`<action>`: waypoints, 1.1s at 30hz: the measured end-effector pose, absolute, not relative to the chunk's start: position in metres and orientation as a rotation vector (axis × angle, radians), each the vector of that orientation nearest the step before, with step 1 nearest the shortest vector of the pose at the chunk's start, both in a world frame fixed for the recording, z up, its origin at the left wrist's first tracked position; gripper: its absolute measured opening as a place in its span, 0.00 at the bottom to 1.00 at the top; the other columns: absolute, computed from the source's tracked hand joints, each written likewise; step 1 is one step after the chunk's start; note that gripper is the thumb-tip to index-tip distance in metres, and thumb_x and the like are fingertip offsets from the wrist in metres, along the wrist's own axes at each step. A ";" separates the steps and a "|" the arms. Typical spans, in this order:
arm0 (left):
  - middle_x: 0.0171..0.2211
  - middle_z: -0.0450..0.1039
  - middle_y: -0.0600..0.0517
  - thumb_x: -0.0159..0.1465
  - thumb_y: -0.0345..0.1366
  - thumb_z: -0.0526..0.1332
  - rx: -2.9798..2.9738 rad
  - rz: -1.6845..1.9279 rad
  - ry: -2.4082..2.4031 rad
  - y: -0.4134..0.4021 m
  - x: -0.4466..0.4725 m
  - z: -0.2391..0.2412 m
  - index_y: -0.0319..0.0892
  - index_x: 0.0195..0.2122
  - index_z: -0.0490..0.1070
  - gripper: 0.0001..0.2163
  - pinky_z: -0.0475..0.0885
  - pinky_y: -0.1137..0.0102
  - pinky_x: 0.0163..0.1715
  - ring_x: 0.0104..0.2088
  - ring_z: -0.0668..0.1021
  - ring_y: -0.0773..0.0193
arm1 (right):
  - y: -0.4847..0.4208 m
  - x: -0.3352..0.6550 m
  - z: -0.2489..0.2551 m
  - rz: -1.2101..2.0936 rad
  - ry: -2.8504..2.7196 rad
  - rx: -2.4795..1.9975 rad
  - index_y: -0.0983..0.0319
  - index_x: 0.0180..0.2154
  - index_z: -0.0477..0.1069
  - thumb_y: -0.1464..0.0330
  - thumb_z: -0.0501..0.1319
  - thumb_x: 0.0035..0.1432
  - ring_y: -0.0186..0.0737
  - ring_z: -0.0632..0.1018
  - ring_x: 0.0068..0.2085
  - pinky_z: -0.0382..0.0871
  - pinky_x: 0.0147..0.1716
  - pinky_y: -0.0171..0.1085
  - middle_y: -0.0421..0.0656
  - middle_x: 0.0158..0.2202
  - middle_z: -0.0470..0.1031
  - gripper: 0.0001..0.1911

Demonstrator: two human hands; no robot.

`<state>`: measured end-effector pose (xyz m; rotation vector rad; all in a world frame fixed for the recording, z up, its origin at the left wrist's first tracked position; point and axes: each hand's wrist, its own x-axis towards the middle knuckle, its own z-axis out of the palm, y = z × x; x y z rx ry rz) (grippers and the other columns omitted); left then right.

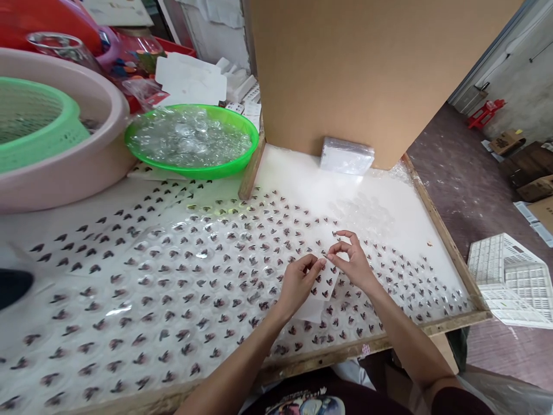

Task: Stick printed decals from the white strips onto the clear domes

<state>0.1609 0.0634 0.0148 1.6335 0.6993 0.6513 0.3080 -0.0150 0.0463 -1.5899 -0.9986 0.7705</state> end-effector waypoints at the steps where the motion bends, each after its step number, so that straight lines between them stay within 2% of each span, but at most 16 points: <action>1: 0.19 0.55 0.58 0.65 0.47 0.57 1.637 0.654 0.698 0.063 0.161 0.015 0.42 0.22 0.60 0.18 0.55 0.72 0.24 0.22 0.59 0.68 | -0.015 0.308 0.046 0.776 -0.988 -1.583 0.56 0.53 0.55 0.61 0.65 0.55 0.40 0.77 0.37 0.68 0.45 0.43 0.38 0.32 0.75 0.27; 6: 0.19 0.57 0.58 0.66 0.47 0.56 1.631 0.644 0.673 0.063 0.160 0.015 0.42 0.23 0.61 0.18 0.56 0.73 0.23 0.22 0.60 0.69 | -0.015 0.310 0.046 0.856 -0.960 -1.582 0.55 0.53 0.56 0.61 0.66 0.55 0.41 0.77 0.42 0.67 0.48 0.44 0.41 0.39 0.77 0.28; 11: 0.19 0.57 0.58 0.65 0.47 0.56 1.630 0.637 0.674 0.063 0.161 0.016 0.42 0.24 0.62 0.17 0.56 0.73 0.23 0.21 0.61 0.69 | -0.013 0.310 0.042 0.871 -0.928 -1.523 0.55 0.52 0.57 0.62 0.67 0.54 0.40 0.77 0.37 0.68 0.44 0.43 0.37 0.32 0.75 0.27; 16: 0.18 0.54 0.58 0.65 0.46 0.56 1.660 0.646 0.718 0.063 0.161 0.017 0.42 0.21 0.58 0.19 0.54 0.73 0.23 0.21 0.59 0.69 | -0.007 0.321 0.049 0.665 -0.914 -1.532 0.55 0.50 0.57 0.63 0.65 0.55 0.39 0.76 0.37 0.68 0.44 0.42 0.37 0.32 0.74 0.25; 20: 0.18 0.52 0.58 0.65 0.46 0.56 1.653 0.621 0.725 0.063 0.161 0.016 0.43 0.21 0.57 0.18 0.53 0.73 0.22 0.21 0.58 0.69 | 0.008 0.363 0.046 0.391 -0.829 -1.662 0.56 0.49 0.55 0.65 0.63 0.53 0.38 0.75 0.36 0.68 0.42 0.41 0.37 0.32 0.74 0.24; 27: 0.19 0.52 0.58 0.65 0.46 0.55 1.653 0.606 0.730 0.064 0.161 0.011 0.42 0.22 0.57 0.18 0.53 0.72 0.23 0.21 0.57 0.69 | 0.033 0.410 0.008 0.462 -0.941 -1.966 0.57 0.47 0.56 0.67 0.58 0.49 0.40 0.75 0.32 0.68 0.35 0.39 0.37 0.29 0.74 0.22; 33: 0.19 0.52 0.58 0.65 0.46 0.55 1.654 0.593 0.714 0.064 0.161 0.012 0.43 0.21 0.57 0.18 0.53 0.72 0.23 0.21 0.57 0.69 | 0.044 0.403 0.002 0.416 -1.195 -2.183 0.59 0.49 0.58 0.74 0.53 0.50 0.39 0.74 0.32 0.66 0.40 0.40 0.36 0.28 0.71 0.22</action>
